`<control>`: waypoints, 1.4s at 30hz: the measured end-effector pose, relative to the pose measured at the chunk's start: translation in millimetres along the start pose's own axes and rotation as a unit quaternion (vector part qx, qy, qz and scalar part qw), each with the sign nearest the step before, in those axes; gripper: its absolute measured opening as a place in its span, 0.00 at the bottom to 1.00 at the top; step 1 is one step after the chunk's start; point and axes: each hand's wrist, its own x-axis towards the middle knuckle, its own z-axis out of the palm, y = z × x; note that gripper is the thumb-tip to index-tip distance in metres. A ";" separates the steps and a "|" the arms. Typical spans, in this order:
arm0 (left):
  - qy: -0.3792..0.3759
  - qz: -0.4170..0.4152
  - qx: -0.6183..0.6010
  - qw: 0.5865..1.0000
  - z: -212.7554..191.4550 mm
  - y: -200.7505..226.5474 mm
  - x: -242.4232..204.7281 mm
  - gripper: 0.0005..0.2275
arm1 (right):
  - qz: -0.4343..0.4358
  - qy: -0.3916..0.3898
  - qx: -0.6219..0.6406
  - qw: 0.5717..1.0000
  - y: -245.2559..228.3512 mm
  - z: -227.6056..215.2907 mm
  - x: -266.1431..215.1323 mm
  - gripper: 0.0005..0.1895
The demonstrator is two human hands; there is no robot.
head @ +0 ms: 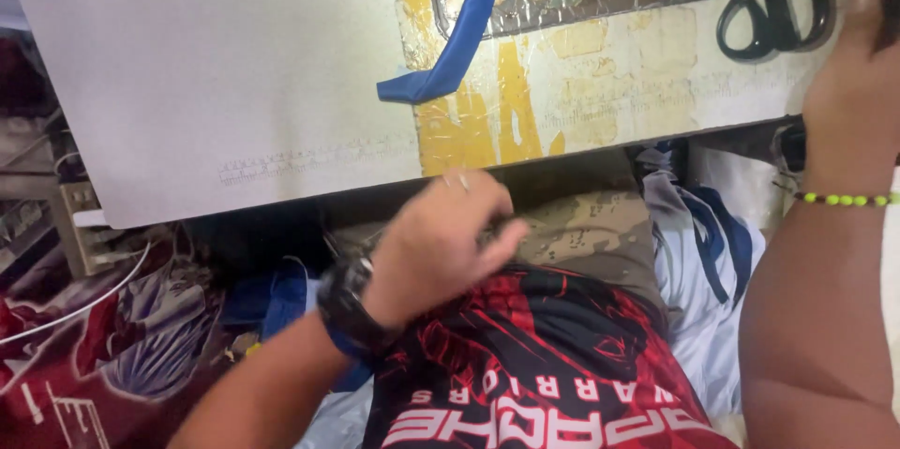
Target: Sewing and trimming blue fabric strips using a sewing machine and snips at a workstation.
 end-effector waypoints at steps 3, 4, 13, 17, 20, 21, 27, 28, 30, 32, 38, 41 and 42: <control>0.001 0.007 -0.027 1.000 45.2 -17.6 -47.3 0.06 | -0.241 0.057 -0.014 0.969 -73.1 -12.0 -14.1 0.16; 0.007 0.002 -0.022 1.000 53.9 -26.8 -52.4 0.06 | -0.247 0.056 -0.008 0.967 -104.2 -0.8 -18.7 0.16; 0.041 -0.072 0.006 0.997 95.6 -49.2 -87.7 0.05 | -0.433 -0.169 -0.104 0.879 -215.4 12.1 -79.6 0.40; -0.015 -0.117 0.006 0.993 101.8 -58.5 -91.5 0.08 | -0.365 -0.227 -0.089 0.899 -198.8 14.7 -69.0 0.45; -0.026 -0.127 0.021 0.991 103.5 -64.2 -85.5 0.11 | -0.390 -0.219 -0.124 0.886 -197.5 11.5 -62.0 0.45; -0.041 -0.136 0.009 0.990 104.4 -62.9 -83.3 0.12 | -0.399 -0.234 -0.104 0.880 -195.5 5.4 -61.8 0.42; 0.034 -0.081 0.182 0.979 116.7 -75.2 -75.4 0.22 | -0.447 -0.150 -0.102 0.876 -194.5 21.0 -62.1 0.37; 0.035 -0.081 0.185 0.979 116.0 -79.0 -77.4 0.22 | -0.448 -0.148 -0.101 0.876 -189.2 21.5 -59.9 0.37; -0.011 -0.120 0.137 0.983 117.9 -84.1 -82.5 0.13 | -0.324 -0.168 0.018 0.931 -176.6 21.2 -57.0 0.32; -0.003 -0.093 0.180 0.979 116.0 -85.2 -89.7 0.10 | -0.315 -0.142 0.024 0.938 -177.7 15.2 -50.7 0.29; 0.050 -0.004 0.221 0.974 67.9 -28.3 -57.0 0.20 | -0.312 -0.123 0.033 0.941 -186.1 21.5 -44.1 0.20; 0.081 0.045 0.196 0.976 41.5 -9.5 -34.4 0.21 | -0.362 -0.141 0.010 0.922 -191.2 29.3 -43.3 0.16; 0.107 0.070 0.184 0.975 31.1 -5.2 -24.3 0.25 | -0.398 -0.154 0.001 0.904 -193.4 31.3 -41.7 0.15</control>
